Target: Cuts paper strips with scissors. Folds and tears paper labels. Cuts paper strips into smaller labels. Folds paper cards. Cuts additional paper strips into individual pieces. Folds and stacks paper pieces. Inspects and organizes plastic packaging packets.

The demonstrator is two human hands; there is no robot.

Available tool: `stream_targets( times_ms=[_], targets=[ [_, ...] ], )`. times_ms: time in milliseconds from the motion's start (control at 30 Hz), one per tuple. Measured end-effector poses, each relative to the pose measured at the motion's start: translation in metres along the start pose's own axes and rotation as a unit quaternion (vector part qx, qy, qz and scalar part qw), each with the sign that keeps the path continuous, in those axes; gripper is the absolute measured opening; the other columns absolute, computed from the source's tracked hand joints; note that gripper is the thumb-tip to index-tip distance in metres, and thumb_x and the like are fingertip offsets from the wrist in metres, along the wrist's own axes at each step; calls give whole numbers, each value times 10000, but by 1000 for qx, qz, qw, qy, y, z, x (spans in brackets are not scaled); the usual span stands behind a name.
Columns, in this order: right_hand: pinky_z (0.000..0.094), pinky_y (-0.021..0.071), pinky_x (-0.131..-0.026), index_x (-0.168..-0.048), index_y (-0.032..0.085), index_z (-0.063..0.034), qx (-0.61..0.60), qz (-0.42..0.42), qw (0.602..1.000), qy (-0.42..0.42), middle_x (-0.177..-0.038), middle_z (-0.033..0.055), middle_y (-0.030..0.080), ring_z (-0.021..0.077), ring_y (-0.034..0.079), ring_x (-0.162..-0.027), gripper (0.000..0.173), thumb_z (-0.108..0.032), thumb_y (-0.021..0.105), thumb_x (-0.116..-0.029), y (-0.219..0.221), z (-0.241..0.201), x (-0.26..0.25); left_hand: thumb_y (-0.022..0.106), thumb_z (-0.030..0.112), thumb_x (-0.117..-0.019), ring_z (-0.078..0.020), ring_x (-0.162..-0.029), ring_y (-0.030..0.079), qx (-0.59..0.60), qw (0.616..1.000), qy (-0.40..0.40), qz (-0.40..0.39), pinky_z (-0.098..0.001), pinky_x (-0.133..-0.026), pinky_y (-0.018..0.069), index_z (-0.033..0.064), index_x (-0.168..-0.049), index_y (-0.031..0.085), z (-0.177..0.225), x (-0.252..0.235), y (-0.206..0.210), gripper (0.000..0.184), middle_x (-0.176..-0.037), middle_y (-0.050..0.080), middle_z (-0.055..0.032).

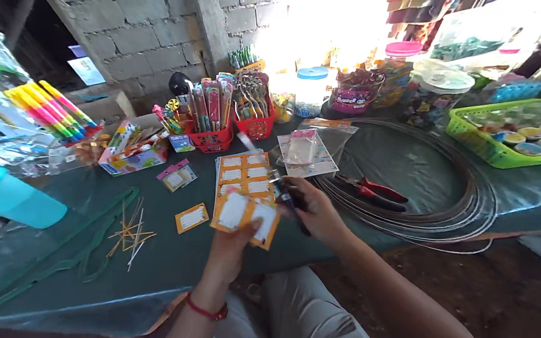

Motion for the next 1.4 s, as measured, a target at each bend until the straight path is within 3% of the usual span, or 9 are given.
stream_targets(
  times_ms=[67,133,233,333,400,700,933,1400],
  targets=[
    [212,577,-760,-1401,441,81,-30,38,999,-7,-1008,5,689,28,669,-856,539,-232,609,-995,-5,7,14,587,4,-970,-115,-737,724,84,990,51,96,-252,-662,619,19,-1179,556,11,3,-2,211,-915,744,-59],
    [227,580,-746,-1444,400,35,-82,17,996,3,-1006,-34,686,31,667,-859,624,-368,589,-1006,5,16,41,554,17,-1003,-106,-705,725,128,977,93,142,-237,-640,621,33,-1165,565,20,6,-4,163,-910,749,-54],
    [245,580,-814,-1470,414,-39,-164,-54,983,62,-1044,-55,697,28,670,-921,700,-507,596,-983,35,28,91,561,14,-993,-159,-795,755,144,964,152,163,-295,-711,646,17,-1178,547,26,7,-5,185,-959,753,-70],
    [254,565,-826,-1452,348,89,-192,-100,972,92,-1046,7,670,35,654,-930,801,-521,579,-988,61,28,119,583,7,-972,-199,-880,760,135,956,192,174,-338,-768,649,-5,-1186,528,24,9,-3,221,-996,749,-92],
    [238,551,-823,-1445,336,125,-190,-105,972,85,-1032,29,655,28,637,-924,834,-539,558,-992,69,26,123,588,9,-964,-185,-878,754,130,953,201,187,-332,-772,645,-2,-1180,528,20,11,2,225,-991,745,-84],
    [176,522,-753,-1431,375,94,-195,-85,976,42,-973,-16,636,-16,599,-850,778,-537,538,-1005,74,32,110,539,-36,-993,-210,-900,764,128,956,194,180,-338,-767,654,-11,-1190,505,8,14,13,202,-1012,749,-104],
    [163,525,-721,-1428,378,99,-192,-84,976,57,-943,-32,626,-24,598,-821,779,-528,554,-999,72,35,108,561,-53,-974,-177,-855,763,115,955,190,196,-322,-748,655,5,-1160,524,9,12,14,198,-971,751,-70],
    [148,502,-702,-1423,398,82,-192,-76,977,56,-917,-53,623,-40,577,-795,757,-524,557,-998,72,38,108,570,-59,-970,-193,-859,765,113,955,189,197,-327,-755,654,-5,-1168,526,5,11,14,210,-978,753,-93]
  ],
)
Point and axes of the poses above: each hand's wrist, its own x-axis away from the middle knuckle, its own y-axis out of the palm, z = x × y, the point moved 6 cm from there along -x, towards the middle knuckle
